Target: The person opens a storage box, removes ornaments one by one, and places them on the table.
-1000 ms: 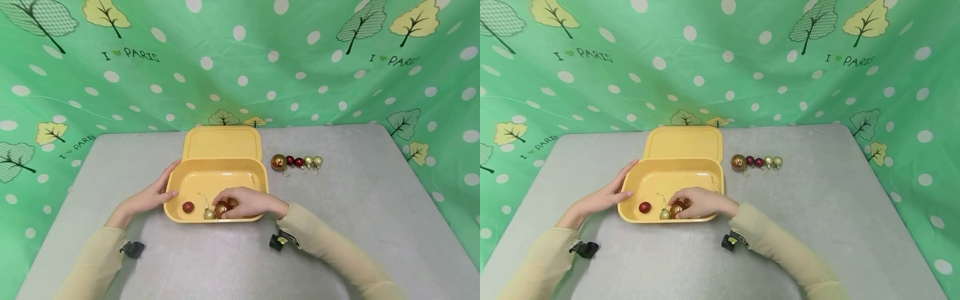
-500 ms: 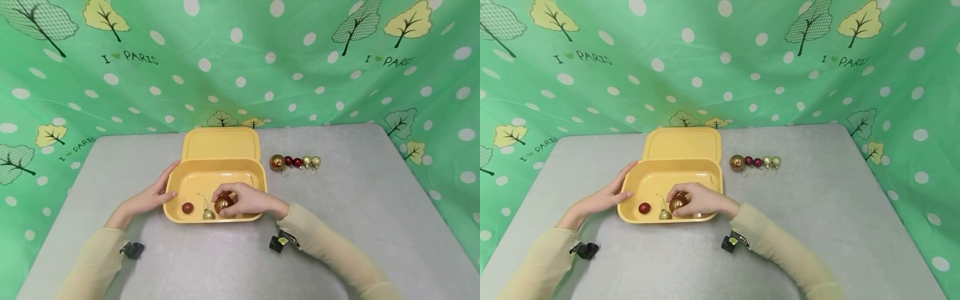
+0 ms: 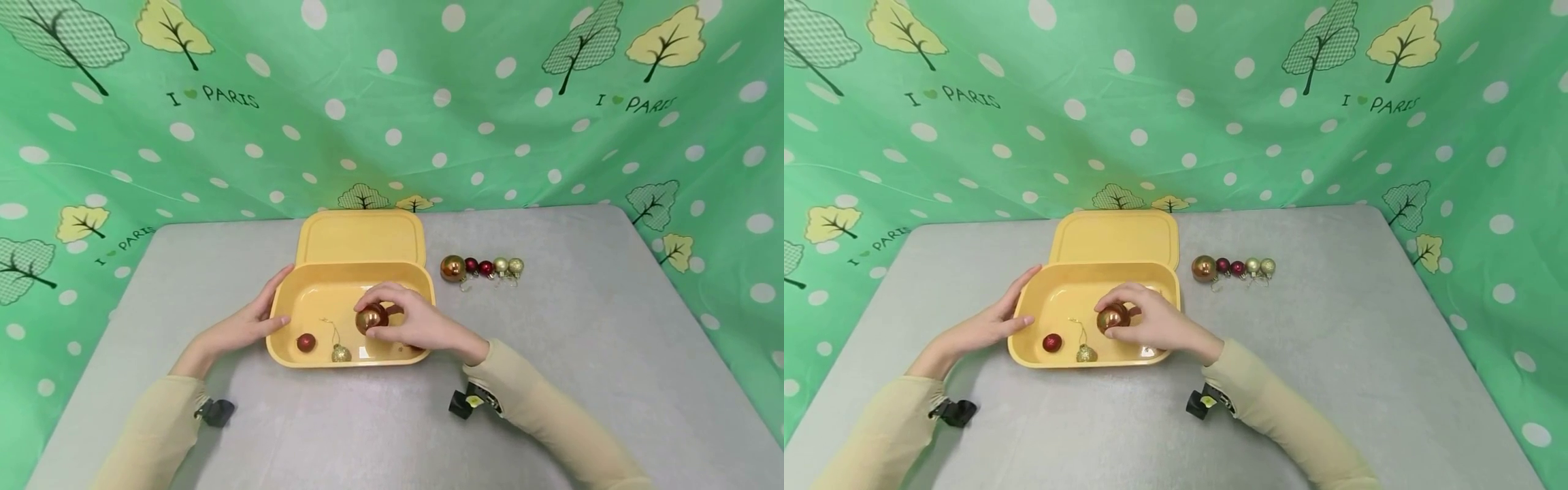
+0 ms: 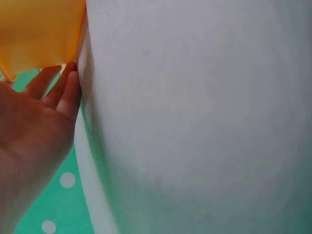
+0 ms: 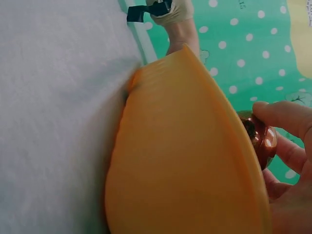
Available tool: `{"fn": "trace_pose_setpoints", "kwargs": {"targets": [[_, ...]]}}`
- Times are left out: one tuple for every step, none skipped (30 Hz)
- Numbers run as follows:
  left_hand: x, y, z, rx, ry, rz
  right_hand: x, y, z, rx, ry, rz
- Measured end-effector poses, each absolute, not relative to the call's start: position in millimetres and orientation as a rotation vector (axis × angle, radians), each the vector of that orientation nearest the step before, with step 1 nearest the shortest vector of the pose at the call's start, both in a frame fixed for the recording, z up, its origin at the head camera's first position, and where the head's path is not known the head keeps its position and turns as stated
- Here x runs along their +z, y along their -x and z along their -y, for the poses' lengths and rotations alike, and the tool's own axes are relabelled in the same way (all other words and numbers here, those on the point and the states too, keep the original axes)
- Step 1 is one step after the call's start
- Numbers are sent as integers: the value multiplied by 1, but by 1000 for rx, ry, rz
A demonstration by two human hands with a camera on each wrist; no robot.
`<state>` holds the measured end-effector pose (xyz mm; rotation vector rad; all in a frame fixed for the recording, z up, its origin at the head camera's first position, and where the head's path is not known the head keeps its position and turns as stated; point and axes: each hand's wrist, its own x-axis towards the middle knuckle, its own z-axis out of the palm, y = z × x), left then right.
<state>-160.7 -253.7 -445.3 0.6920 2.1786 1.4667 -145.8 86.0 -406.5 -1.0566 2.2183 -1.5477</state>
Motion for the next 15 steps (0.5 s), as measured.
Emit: {"fn": "trace_pose_setpoints", "kwargs": {"targets": [[-445,161,254,1467,-690,-2178,-405,146,-88,-1552,1052,-2234],[-445,161,254,1466,-689,-2178,-404,146,-89,-1561,1049,-2246],[-445,161,254,1466,-687,-2178,-403,146,-91,-1571,1041,-2251],[-445,161,254,1466,-686,-2177,-402,146,-93,-1584,1029,-2250],[-445,161,254,1465,-685,-2177,-402,146,-95,-1601,1012,-2240],[-445,161,254,1463,-685,-2180,-402,146,-96,-1615,994,-2232],[-446,161,254,1462,-685,-2181,-402,146,-98,-1627,977,-2224],[-446,161,254,1461,-685,-2182,-402,146,-100,-1636,966,-2221],[-446,161,254,1463,-686,-2179,-402,146,-102,-1640,953,-2222],[-446,161,254,1463,-686,-2179,-402,146,-104,-1641,946,-2232],[-446,161,254,1463,-688,-2179,-402,145,-107,-1640,940,-2245],[-446,161,254,1463,-690,-2180,-402,145,-109,-1641,935,-2257],[-446,161,254,1465,-688,-2177,-402,145,-111,-1645,931,-2270],[-446,161,254,1467,-689,-2175,-401,145,-113,-1652,927,-2281],[-445,161,254,1469,-692,-2172,-401,145,-116,-1665,924,-2285]]}}
